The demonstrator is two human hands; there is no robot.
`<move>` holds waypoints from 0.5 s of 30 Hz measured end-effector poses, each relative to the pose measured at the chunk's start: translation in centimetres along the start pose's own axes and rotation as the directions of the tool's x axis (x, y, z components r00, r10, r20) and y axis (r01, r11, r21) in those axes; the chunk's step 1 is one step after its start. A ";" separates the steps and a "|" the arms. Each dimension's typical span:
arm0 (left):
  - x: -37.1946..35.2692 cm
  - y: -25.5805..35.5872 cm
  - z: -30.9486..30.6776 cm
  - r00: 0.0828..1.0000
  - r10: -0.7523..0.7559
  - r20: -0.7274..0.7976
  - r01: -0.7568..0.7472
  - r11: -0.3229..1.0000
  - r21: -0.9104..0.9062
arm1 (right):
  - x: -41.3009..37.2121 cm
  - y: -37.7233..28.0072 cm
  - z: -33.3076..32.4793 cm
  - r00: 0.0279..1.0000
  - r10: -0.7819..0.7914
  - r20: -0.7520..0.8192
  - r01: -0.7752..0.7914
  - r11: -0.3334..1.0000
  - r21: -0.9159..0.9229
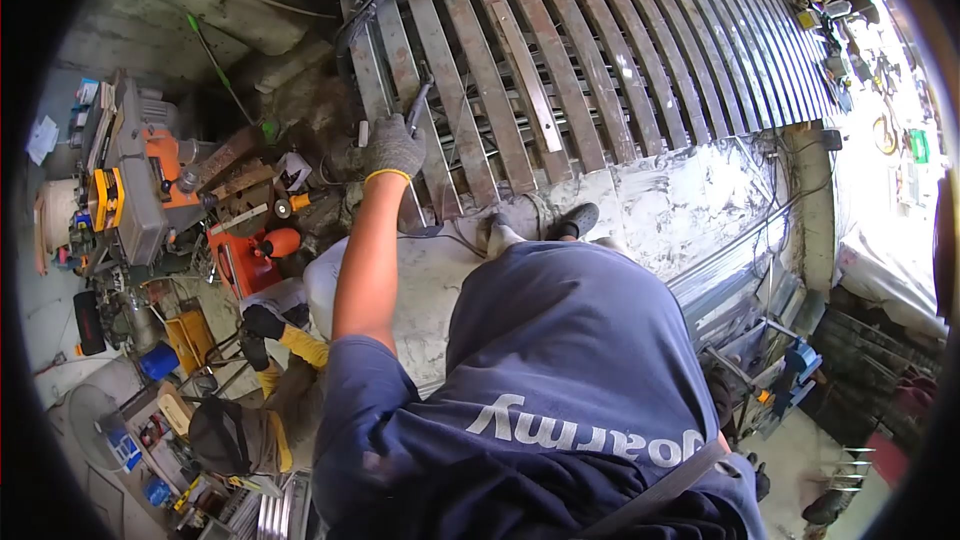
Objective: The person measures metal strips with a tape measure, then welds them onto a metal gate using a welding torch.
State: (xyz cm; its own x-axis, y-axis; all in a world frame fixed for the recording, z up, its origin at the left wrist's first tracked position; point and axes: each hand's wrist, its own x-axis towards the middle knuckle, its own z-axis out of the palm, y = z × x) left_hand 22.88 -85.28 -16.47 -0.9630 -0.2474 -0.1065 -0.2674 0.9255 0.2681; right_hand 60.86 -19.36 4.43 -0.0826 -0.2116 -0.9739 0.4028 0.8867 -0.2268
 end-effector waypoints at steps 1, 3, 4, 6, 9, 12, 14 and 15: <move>0.1 0.4 -0.2 1.000 -0.017 0.026 0.017 1.000 -0.001 | 0.6 -0.3 0.4 0.998 0.033 -0.051 -0.035 0.999 -0.034; 0.7 1.6 -1.1 0.997 -0.042 0.068 0.041 0.999 0.006 | 2.0 -0.6 0.3 0.990 0.062 -0.131 -0.077 0.990 -0.114; 0.7 2.4 -1.7 0.995 -0.076 0.066 0.076 0.997 0.002 | 3.0 -0.9 0.3 0.981 0.082 -0.178 -0.108 0.984 -0.142; 1.2 3.3 -2.1 0.997 -0.076 0.024 0.075 0.996 0.053 | 4.6 -1.0 -0.2 0.964 0.087 -0.251 -0.138 0.972 -0.192; 0.5 4.2 -2.5 0.997 -0.081 0.005 0.081 0.995 0.063 | 6.3 -0.9 -1.1 0.940 0.091 -0.330 -0.186 0.945 -0.270; -0.5 4.2 -3.7 0.998 -0.055 -0.007 0.055 0.997 0.045 | 8.2 -0.8 -2.3 0.916 0.079 -0.394 -0.225 0.914 -0.339; -1.6 4.7 -4.9 0.997 -0.026 -0.071 0.029 0.999 0.044 | 9.4 -0.8 -3.4 0.897 0.067 -0.438 -0.251 0.892 -0.377; -2.4 5.3 -5.6 0.991 -0.009 -0.135 0.017 0.998 0.054 | 9.9 -0.9 -4.0 0.885 0.059 -0.461 -0.264 0.881 -0.394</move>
State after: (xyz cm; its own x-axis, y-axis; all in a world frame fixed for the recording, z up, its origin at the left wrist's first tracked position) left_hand 23.59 -81.41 -9.39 -0.9560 -0.2925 0.0214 -0.2814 0.9354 0.2141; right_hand 56.07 -20.61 -5.05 -0.4698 0.0546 -0.8811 0.0175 0.9985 0.0525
